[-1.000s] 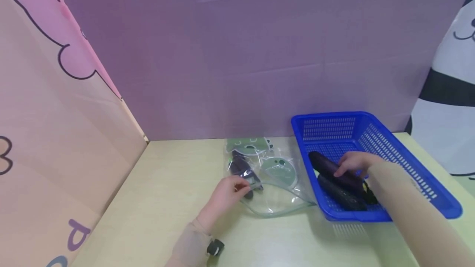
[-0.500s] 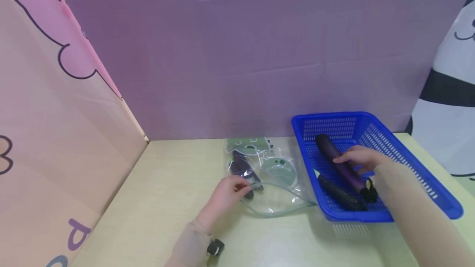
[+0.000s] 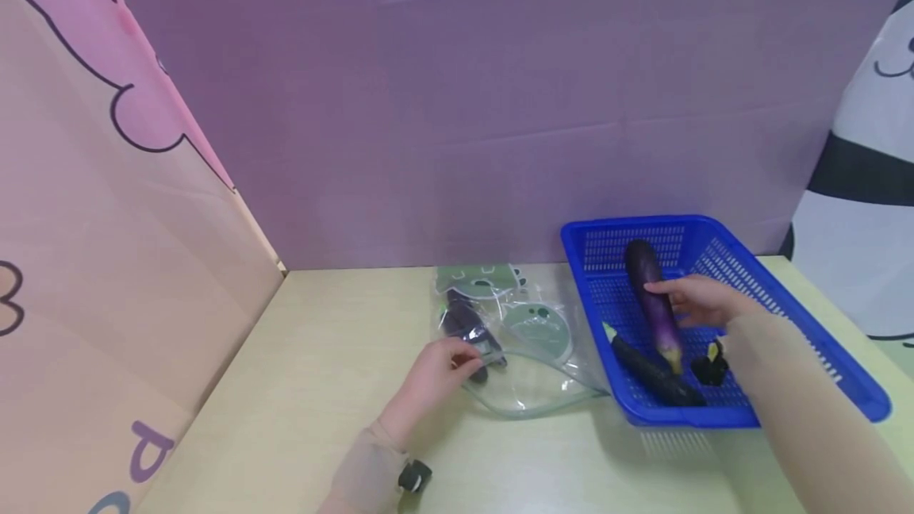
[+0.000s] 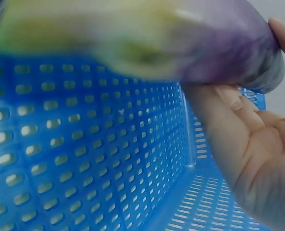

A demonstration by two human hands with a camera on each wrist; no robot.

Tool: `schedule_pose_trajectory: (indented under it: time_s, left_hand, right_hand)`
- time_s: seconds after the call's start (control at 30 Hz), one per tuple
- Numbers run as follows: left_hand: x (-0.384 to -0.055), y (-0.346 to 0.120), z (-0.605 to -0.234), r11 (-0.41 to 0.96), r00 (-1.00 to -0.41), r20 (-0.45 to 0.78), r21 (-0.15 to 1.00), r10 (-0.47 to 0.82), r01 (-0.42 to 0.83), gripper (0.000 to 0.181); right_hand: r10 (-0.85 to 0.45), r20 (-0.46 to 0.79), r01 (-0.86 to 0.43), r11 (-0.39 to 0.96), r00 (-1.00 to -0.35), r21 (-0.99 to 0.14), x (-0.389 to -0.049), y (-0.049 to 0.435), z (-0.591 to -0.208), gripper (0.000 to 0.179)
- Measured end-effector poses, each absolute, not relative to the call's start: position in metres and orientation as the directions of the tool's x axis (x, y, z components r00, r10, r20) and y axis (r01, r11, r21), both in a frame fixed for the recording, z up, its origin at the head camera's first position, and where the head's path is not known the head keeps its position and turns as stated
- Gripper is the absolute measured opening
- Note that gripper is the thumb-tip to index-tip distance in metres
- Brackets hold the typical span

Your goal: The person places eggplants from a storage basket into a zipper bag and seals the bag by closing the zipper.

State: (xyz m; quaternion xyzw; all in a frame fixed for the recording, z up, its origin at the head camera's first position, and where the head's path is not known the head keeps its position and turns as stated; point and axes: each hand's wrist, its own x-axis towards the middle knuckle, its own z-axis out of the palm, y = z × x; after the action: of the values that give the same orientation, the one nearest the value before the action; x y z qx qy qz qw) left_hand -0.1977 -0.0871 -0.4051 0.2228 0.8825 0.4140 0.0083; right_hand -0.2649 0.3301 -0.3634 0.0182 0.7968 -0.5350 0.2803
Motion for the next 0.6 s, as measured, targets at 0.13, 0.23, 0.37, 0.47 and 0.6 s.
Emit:
schedule_pose_trajectory:
  time_s: [0.13,0.23,0.37,0.47,0.6]
  left_hand:
    - [-0.1977,-0.0871,-0.4053,0.56,-0.9,0.171,0.732,0.401,0.389,0.009]
    - [-0.1976,-0.087,-0.4052,0.563,-0.899,0.174,0.728,0.401,0.392,0.009]
    - [-0.1977,-0.0869,-0.4055,0.562,-0.899,0.174,0.728,0.403,0.392,0.01]
    - [-0.1981,-0.087,-0.406,0.558,-0.898,0.175,0.73,0.404,0.394,0.01]
    - [-0.1983,-0.0872,-0.4064,0.557,-0.896,0.181,0.728,0.406,0.399,0.01]
  right_hand:
    - [-0.249,-0.443,0.338,0.369,-0.861,-0.866,-0.2669,0.3329,-0.3642,0.082]
    - [-0.24,-0.431,0.349,0.319,-0.87,-0.881,-0.2677,0.3341,-0.3639,0.083]
    - [-0.256,-0.419,0.35,0.274,-0.871,-0.896,-0.2674,0.3346,-0.3613,0.083]
    - [-0.269,-0.405,0.341,0.256,-0.874,-0.905,-0.267,0.3346,-0.3591,0.082]
    - [-0.267,-0.394,0.338,0.231,-0.88,-0.912,-0.2663,0.3334,-0.3562,0.082]
